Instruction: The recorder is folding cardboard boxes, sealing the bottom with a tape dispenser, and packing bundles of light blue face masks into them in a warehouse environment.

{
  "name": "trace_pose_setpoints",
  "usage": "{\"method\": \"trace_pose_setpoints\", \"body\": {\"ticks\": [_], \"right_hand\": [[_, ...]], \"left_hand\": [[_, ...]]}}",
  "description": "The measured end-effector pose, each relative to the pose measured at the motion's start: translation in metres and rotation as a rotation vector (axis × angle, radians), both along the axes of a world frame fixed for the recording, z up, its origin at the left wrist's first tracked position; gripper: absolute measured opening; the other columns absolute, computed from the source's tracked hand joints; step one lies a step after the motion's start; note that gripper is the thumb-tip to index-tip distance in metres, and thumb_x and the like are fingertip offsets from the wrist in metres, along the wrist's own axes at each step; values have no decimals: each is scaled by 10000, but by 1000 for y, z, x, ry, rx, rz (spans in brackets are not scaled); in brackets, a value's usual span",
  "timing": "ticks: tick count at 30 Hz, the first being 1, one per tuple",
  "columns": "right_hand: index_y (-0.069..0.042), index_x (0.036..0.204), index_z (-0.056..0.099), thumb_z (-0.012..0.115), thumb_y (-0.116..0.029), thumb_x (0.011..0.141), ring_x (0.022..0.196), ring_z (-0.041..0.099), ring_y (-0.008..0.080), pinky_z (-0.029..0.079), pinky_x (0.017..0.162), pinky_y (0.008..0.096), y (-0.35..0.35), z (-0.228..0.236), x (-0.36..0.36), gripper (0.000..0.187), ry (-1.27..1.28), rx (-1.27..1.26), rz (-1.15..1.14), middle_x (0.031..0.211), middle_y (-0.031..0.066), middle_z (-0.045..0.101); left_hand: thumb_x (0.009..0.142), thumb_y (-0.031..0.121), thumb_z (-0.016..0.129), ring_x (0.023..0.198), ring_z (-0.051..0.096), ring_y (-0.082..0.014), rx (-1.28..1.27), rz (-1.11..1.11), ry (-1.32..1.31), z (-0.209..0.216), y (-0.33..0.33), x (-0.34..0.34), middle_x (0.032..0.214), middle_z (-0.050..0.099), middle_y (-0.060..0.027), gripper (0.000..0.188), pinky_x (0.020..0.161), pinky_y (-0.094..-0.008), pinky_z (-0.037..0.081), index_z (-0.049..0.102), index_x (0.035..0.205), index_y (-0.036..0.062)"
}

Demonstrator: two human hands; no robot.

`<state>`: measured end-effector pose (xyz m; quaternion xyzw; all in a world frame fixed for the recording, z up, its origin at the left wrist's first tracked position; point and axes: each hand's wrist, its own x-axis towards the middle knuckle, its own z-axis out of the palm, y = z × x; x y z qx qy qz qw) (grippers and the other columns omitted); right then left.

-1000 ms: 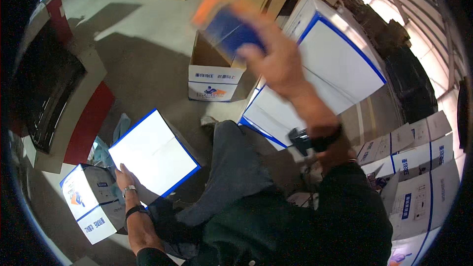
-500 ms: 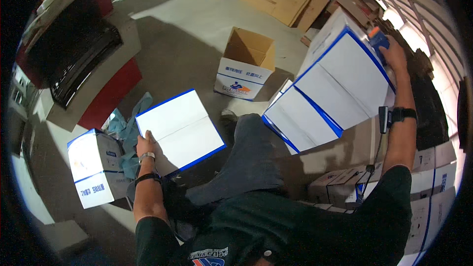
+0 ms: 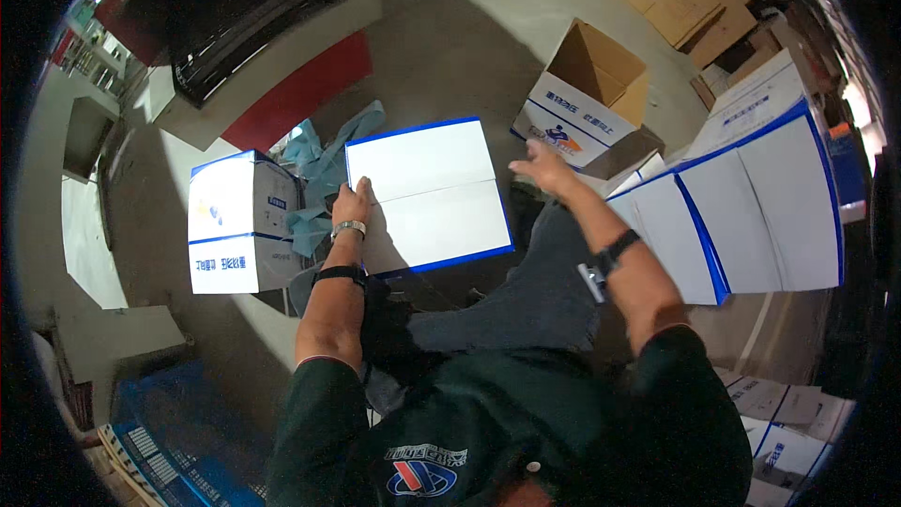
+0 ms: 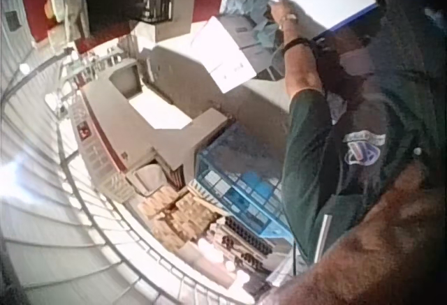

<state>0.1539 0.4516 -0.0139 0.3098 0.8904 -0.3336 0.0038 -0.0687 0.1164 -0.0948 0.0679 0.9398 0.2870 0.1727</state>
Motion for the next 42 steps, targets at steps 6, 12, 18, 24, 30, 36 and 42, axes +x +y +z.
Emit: {"method": "trace_pose_setpoints", "body": {"ticks": [6, 12, 18, 24, 30, 36, 42], "right_hand": [[100, 1187, 531, 710, -312, 828, 1042, 593, 266, 453, 898, 375, -92, -104, -17, 575, 31, -584, -309, 1125, 214, 622], [80, 1112, 536, 752, -385, 755, 1001, 625, 347, 478, 883, 420, -112, 25, 21, 625, 282, -400, -245, 1070, 260, 634], [6, 1246, 513, 698, -238, 765, 1114, 555, 383, 417, 986, 448, -110, 109, 92, 570, 480, 210, 146, 1236, 228, 553], [-13, 1254, 536, 610, -8, 759, 1094, 584, 340, 453, 970, 410, -87, 135, 115, 501, 432, 124, 108, 1248, 201, 553], [-23, 1328, 462, 729, -125, 728, 1252, 447, 374, 346, 1078, 433, -80, 124, 56, 664, 424, 392, 218, 1324, 198, 501], [-22, 1380, 391, 773, -250, 730, 1311, 385, 354, 329, 1090, 433, -102, 31, -15, 787, 13, 302, 537, 1403, 186, 423], [-49, 1391, 362, 799, -224, 704, 1338, 340, 330, 312, 1096, 467, -91, -22, -76, 833, 81, 489, 382, 1424, 151, 383]], "left_hand": [[881, 609, 476, 1068, 592, -444, 18, 15, -4, 14, -19, 9, 1152, 616, -284, 713, 905, -500, 464, 529, 1267, 12], [902, 492, 533, 1056, 614, -415, 279, -11, 305, 121, -20, 29, 1102, 642, -262, 647, 872, -449, 487, 469, 1348, 26], [864, 220, 611, 976, 591, -249, 941, -249, 632, 141, -64, 55, 1092, 619, -171, 480, 840, -376, 472, 503, 1262, -25], [795, 67, 649, 920, 662, -270, 343, -451, 175, 126, -137, 74, 1007, 676, -168, 513, 792, -379, 524, 520, 1291, 95], [800, 39, 666, 965, 658, -287, 357, -108, 343, 105, -183, 80, 1105, 661, -163, 510, 808, -386, 524, 535, 1292, 80], [771, 128, 696, 1031, 587, -320, 41, -259, 432, 106, -154, 100, 1079, 657, -110, 429, 932, -424, 425, 586, 1185, 109], [787, 141, 673, 1022, 591, -312, 26, -186, 452, 108, -161, 100, 1064, 656, -116, 373, 924, -418, 427, 601, 1150, 92]]}}
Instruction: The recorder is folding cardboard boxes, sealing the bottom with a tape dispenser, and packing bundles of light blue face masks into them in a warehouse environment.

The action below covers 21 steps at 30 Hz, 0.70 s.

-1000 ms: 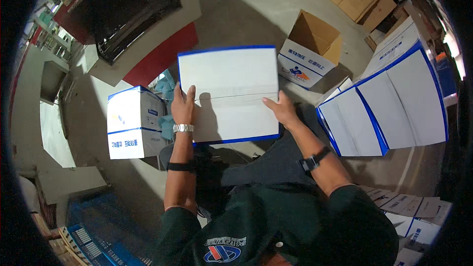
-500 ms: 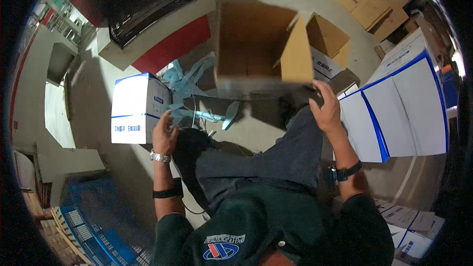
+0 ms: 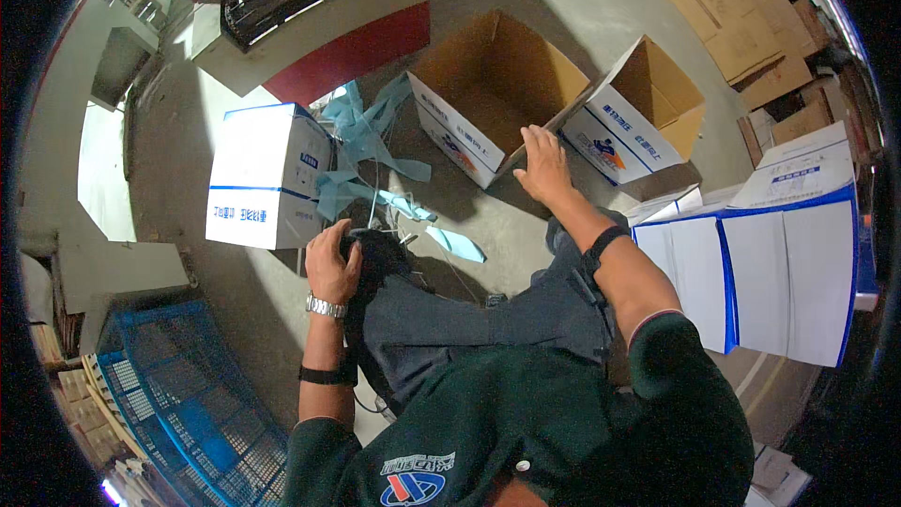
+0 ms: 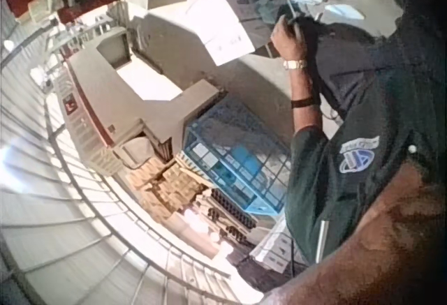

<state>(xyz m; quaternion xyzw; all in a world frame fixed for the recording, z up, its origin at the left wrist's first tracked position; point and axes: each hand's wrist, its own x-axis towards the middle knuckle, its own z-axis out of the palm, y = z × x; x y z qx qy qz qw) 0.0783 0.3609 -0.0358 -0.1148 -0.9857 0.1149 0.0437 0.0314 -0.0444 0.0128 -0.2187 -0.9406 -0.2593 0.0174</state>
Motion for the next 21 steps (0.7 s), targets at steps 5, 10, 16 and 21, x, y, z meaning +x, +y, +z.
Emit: {"method": "trace_pose_setpoints", "body": {"ticks": [5, 10, 16, 21], "right_hand": [[-43, 1374, 396, 762, -320, 748, 1333, 357, 315, 336, 1077, 456, 6, -19, -35, 776, -173, -66, -25, 1392, 162, 433], [-35, 1037, 672, 720, -468, 728, 999, 646, 334, 446, 934, 464, -9, 14, -83, 534, -796, 200, 265, 999, 199, 681], [-22, 992, 696, 704, -442, 730, 992, 644, 373, 512, 829, 474, -16, -10, -108, 495, -691, -202, 81, 1026, 207, 679], [-15, 911, 715, 658, -281, 735, 919, 661, 386, 513, 814, 479, -17, -69, -122, 324, -618, -269, 40, 967, 223, 680]], "left_hand": [[787, 128, 656, 998, 595, -320, 37, 28, -6, 4, -3, -5, 1032, 657, -126, 335, 904, -425, 433, 614, 1116, 79], [794, 122, 641, 968, 595, -330, 59, 40, -50, 2, -6, -7, 986, 654, -132, 300, 899, -431, 432, 613, 1088, 73], [815, 98, 610, 945, 607, -335, 190, 87, -56, -13, -18, -6, 1003, 656, -152, 254, 871, -414, 463, 635, 1058, 28], [826, 84, 587, 941, 615, -340, 288, 102, -100, -25, -32, -11, 1010, 658, -168, 239, 864, -410, 471, 642, 1046, 7]]}}
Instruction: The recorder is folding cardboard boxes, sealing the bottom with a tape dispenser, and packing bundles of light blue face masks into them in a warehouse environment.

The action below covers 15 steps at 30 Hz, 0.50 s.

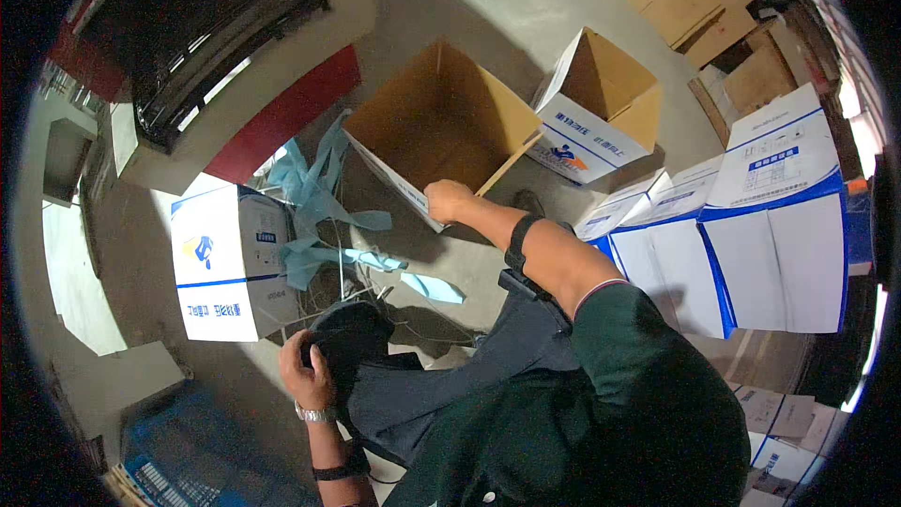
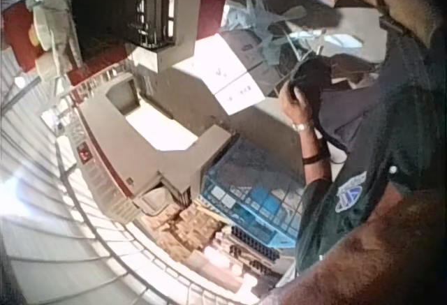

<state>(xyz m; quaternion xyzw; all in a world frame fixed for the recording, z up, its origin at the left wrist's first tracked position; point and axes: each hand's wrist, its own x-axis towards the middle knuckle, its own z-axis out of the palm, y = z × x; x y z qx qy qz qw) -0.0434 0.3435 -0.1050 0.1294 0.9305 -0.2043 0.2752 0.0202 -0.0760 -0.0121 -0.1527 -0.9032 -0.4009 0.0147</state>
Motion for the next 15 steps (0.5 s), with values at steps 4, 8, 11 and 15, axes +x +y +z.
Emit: {"method": "trace_pose_setpoints", "body": {"ticks": [4, 8, 11, 15], "right_hand": [[-71, 917, 709, 611, -136, 740, 858, 656, 381, 512, 782, 471, 43, 64, 19, 213, 421, 52, -126, 902, 222, 671], [-28, 999, 680, 684, -167, 743, 859, 670, 347, 512, 785, 427, 104, 148, 47, 291, 664, -232, -386, 924, 208, 686], [-3, 1019, 661, 702, -236, 768, 866, 666, 335, 511, 778, 402, 133, 225, 80, 345, 775, 66, -404, 942, 213, 682], [8, 1064, 651, 638, -183, 819, 820, 664, 289, 507, 784, 388, 127, 316, 118, 311, 977, 11, -436, 915, 162, 696]], "left_hand": [[836, 104, 574, 942, 616, -347, -33, -49, 43, 9, 8, -3, 1022, 660, -168, 242, 865, -415, 467, 639, 1044, -2], [837, 117, 580, 968, 604, -341, -71, -24, 51, 10, 5, 1, 1035, 657, -163, 248, 879, -418, 456, 636, 1055, 12], [835, 126, 591, 976, 595, -334, -117, -48, 71, 14, 14, 0, 1027, 658, -152, 254, 889, -422, 446, 634, 1062, 23], [822, 142, 606, 959, 593, -333, -77, -27, 61, 10, 18, 3, 1012, 657, -144, 262, 890, -425, 438, 634, 1057, 29]]}}
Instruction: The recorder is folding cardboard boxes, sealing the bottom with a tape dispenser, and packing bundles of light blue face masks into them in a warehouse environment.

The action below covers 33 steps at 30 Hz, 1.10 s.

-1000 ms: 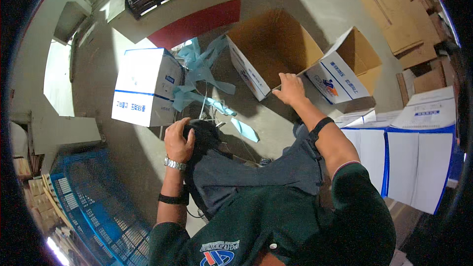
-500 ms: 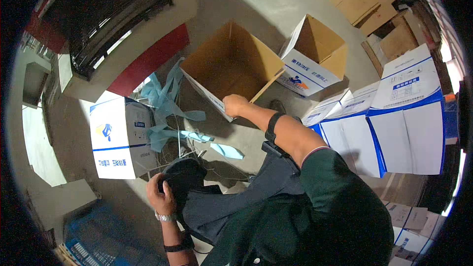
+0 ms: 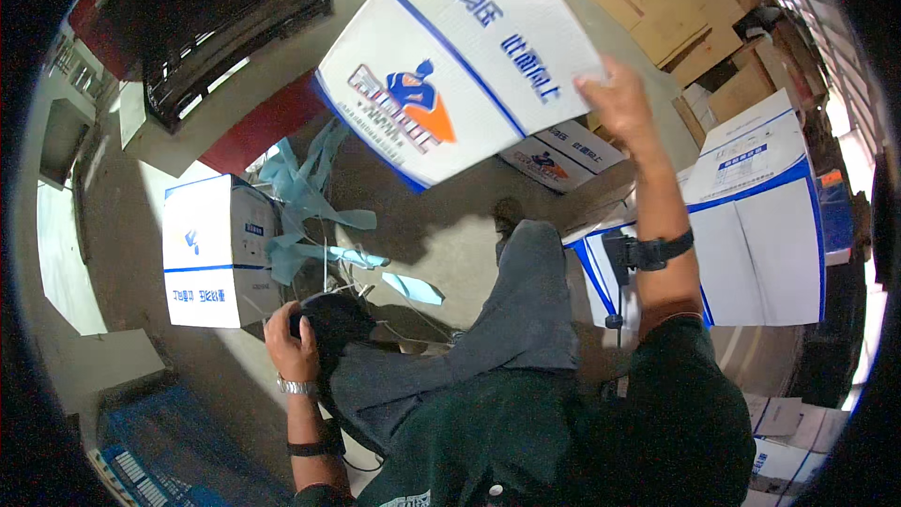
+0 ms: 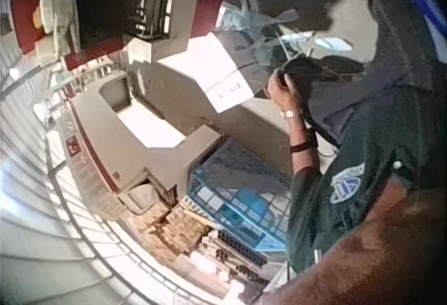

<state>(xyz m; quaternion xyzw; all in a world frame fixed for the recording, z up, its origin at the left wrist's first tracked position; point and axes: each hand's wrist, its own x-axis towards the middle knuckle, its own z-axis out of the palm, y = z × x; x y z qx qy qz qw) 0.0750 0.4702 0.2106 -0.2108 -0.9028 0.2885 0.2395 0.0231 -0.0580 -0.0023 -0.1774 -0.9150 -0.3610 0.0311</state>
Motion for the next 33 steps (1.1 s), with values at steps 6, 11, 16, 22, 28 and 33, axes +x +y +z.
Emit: {"method": "trace_pose_setpoints", "body": {"ticks": [6, 11, 16, 22, 28, 33], "right_hand": [[-22, 1066, 640, 615, -202, 839, 901, 620, 428, 497, 798, 456, 25, 68, 22, 290, 114, 663, -206, 979, 222, 666], [-75, 1082, 634, 594, -143, 829, 924, 619, 375, 490, 804, 468, 37, 78, 35, 265, 67, 905, -406, 992, 169, 649], [-100, 1034, 639, 580, -85, 802, 924, 602, 347, 481, 802, 467, 56, 58, 47, 240, -80, 1068, -315, 946, 135, 624], [-95, 958, 633, 515, -3, 789, 892, 589, 356, 479, 743, 456, 57, 11, 71, 226, -284, 1014, -69, 883, 135, 614], [-54, 917, 643, 607, -32, 750, 921, 596, 377, 469, 796, 466, 63, -18, 77, 172, -323, 713, -43, 906, 176, 615], [-71, 1042, 669, 640, -82, 776, 974, 609, 374, 474, 855, 423, 84, -16, 81, 267, -281, 534, -133, 1006, 188, 648]], "left_hand": [[824, 163, 603, 945, 602, -334, -12, -25, 45, 5, 5, 0, 1006, 663, -145, 262, 876, -422, 434, 638, 1048, 30], [819, 150, 605, 938, 606, -328, -27, -38, 53, 3, 0, -1, 999, 666, -137, 261, 867, -416, 433, 640, 1048, 31], [818, 135, 599, 923, 605, -325, -6, -22, 21, 8, 3, 1, 972, 662, -134, 248, 869, -416, 432, 634, 1042, 34], [817, 120, 593, 915, 603, -317, -2, 3, 41, 7, 4, 2, 955, 662, -123, 243, 869, -416, 432, 632, 1044, 43], [828, 137, 593, 931, 602, -317, -40, -26, 45, 11, 6, 1, 978, 664, -124, 257, 878, -419, 437, 634, 1065, 47], [845, 153, 592, 947, 599, -323, -55, -13, 12, 7, 3, 0, 1019, 663, -129, 264, 886, -417, 444, 631, 1085, 48]]}}
